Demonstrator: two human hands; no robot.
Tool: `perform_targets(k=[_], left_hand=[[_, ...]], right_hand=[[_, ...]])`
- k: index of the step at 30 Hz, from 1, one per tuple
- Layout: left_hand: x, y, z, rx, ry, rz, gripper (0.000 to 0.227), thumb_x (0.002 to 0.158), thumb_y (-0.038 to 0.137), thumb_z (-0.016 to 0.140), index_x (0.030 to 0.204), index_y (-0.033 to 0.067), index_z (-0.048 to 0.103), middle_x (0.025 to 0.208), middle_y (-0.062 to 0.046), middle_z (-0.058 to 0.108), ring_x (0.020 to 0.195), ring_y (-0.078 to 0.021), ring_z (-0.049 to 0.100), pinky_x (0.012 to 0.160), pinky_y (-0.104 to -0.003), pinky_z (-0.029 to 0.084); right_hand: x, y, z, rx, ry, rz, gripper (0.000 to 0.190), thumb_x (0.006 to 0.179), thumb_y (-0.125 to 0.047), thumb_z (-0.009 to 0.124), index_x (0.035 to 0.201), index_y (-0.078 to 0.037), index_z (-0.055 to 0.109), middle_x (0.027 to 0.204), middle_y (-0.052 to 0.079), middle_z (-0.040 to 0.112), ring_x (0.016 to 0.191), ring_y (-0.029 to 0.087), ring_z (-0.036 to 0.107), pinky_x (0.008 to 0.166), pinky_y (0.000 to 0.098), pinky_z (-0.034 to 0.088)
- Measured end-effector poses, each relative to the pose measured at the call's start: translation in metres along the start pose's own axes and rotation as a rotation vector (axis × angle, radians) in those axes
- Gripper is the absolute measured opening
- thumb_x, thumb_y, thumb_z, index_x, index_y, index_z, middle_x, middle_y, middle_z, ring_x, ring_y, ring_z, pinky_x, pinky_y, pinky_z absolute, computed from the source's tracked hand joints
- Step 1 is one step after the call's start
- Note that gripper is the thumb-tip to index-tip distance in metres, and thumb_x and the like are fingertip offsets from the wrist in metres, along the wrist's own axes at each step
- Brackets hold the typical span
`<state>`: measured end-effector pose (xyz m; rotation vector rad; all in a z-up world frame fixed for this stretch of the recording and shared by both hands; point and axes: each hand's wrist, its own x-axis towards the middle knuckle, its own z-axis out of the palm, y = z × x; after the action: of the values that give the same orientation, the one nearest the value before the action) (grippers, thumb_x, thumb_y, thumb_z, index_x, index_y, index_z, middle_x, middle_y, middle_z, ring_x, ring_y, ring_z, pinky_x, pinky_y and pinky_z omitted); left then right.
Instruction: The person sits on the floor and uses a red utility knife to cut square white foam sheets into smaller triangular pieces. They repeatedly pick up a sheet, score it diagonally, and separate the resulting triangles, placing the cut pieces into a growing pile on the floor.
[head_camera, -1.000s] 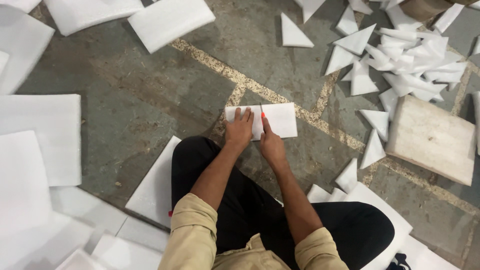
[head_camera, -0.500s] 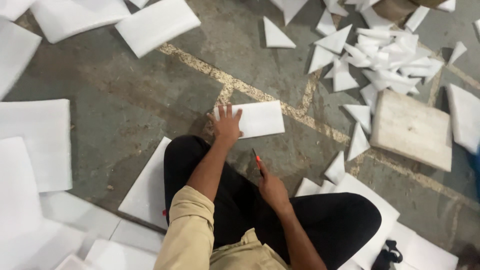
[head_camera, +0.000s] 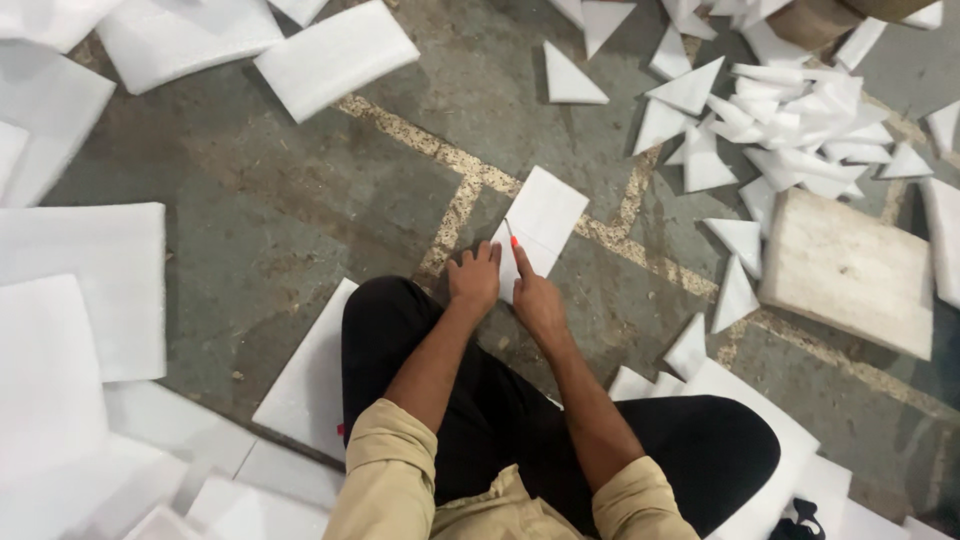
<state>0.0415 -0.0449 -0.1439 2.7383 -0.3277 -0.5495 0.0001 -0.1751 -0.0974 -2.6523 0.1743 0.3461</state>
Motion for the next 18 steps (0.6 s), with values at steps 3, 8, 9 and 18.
perform_targets(k=[3,8,9,18], left_hand=[[0.003,0.0,0.006,0.039,0.037,0.01,0.051,0.101,0.02,0.044,0.152,0.017,0.043,0.147,-0.005,0.046,0.125,-0.0304,0.052,0.097,-0.064,0.043],[0.003,-0.002,0.015,0.088,0.095,0.033,0.049,0.103,0.019,0.044,0.152,0.0153,0.045,0.147,-0.005,0.048,0.124,-0.0299,0.054,0.098,-0.064,0.043],[0.003,-0.001,0.013,0.084,0.09,0.028,0.05,0.101,0.019,0.045,0.151,0.0152,0.044,0.148,-0.005,0.047,0.124,-0.0304,0.053,0.097,-0.064,0.043],[-0.004,0.011,0.015,0.041,0.054,0.092,0.044,0.098,0.019,0.049,0.14,0.006,0.054,0.129,-0.013,0.06,0.112,-0.0331,0.065,0.096,-0.056,0.047]], right_hand=[[0.01,0.001,0.002,-0.014,-0.005,-0.008,0.066,0.093,-0.014,0.054,0.156,-0.023,0.038,0.086,0.03,0.07,0.078,0.051,0.067,0.075,0.0619,0.05],[0.011,0.008,0.006,-0.005,-0.063,0.025,0.066,0.093,-0.012,0.05,0.157,-0.024,0.04,0.088,0.033,0.069,0.079,0.051,0.067,0.076,0.0602,0.052],[0.002,0.011,0.005,0.015,-0.049,0.005,0.067,0.092,-0.01,0.05,0.157,-0.024,0.041,0.088,0.033,0.068,0.079,0.051,0.067,0.075,0.0598,0.052],[-0.186,0.023,-0.033,-0.073,-0.232,0.207,0.07,0.093,-0.018,0.054,0.157,-0.032,0.031,0.085,0.031,0.07,0.081,0.053,0.067,0.078,0.0643,0.05]])
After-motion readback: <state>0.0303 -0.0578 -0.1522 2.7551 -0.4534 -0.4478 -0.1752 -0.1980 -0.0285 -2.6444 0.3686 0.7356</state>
